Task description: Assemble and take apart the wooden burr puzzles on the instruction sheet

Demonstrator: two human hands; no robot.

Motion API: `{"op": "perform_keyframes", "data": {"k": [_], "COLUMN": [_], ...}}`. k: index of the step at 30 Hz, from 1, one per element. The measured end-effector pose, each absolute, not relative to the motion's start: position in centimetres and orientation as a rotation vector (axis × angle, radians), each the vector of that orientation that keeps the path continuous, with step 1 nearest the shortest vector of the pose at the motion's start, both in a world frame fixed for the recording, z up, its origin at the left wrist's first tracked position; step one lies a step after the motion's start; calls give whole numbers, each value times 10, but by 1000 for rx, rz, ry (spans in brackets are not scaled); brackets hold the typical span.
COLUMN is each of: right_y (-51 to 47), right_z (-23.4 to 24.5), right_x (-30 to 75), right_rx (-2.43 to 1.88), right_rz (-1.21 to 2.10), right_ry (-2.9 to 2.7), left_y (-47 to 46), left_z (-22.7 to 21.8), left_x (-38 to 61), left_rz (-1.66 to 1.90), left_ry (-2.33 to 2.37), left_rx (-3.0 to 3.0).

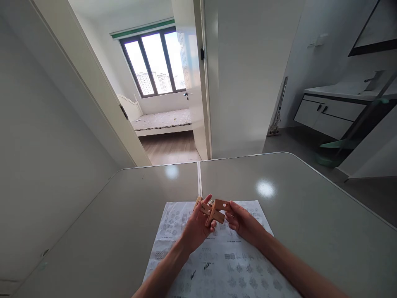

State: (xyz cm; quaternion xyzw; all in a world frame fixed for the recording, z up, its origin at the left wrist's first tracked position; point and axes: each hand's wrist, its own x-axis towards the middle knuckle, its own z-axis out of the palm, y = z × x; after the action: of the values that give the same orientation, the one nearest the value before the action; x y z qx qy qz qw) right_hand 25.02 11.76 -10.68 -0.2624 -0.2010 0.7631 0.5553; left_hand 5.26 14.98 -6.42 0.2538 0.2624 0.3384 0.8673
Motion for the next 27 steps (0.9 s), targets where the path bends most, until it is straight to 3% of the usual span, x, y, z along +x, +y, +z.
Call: {"op": "perform_keyframes", "data": {"k": [27], "right_y": [118], "right_z": [-119], "right_x": [247], "right_rx": [-406], "right_rz": [1932], "right_ry": [-285], "left_y": [142], "left_z": [-71], "left_x": [59], "left_rz": [787], "left_ry": [451], "left_rx": [521]}}
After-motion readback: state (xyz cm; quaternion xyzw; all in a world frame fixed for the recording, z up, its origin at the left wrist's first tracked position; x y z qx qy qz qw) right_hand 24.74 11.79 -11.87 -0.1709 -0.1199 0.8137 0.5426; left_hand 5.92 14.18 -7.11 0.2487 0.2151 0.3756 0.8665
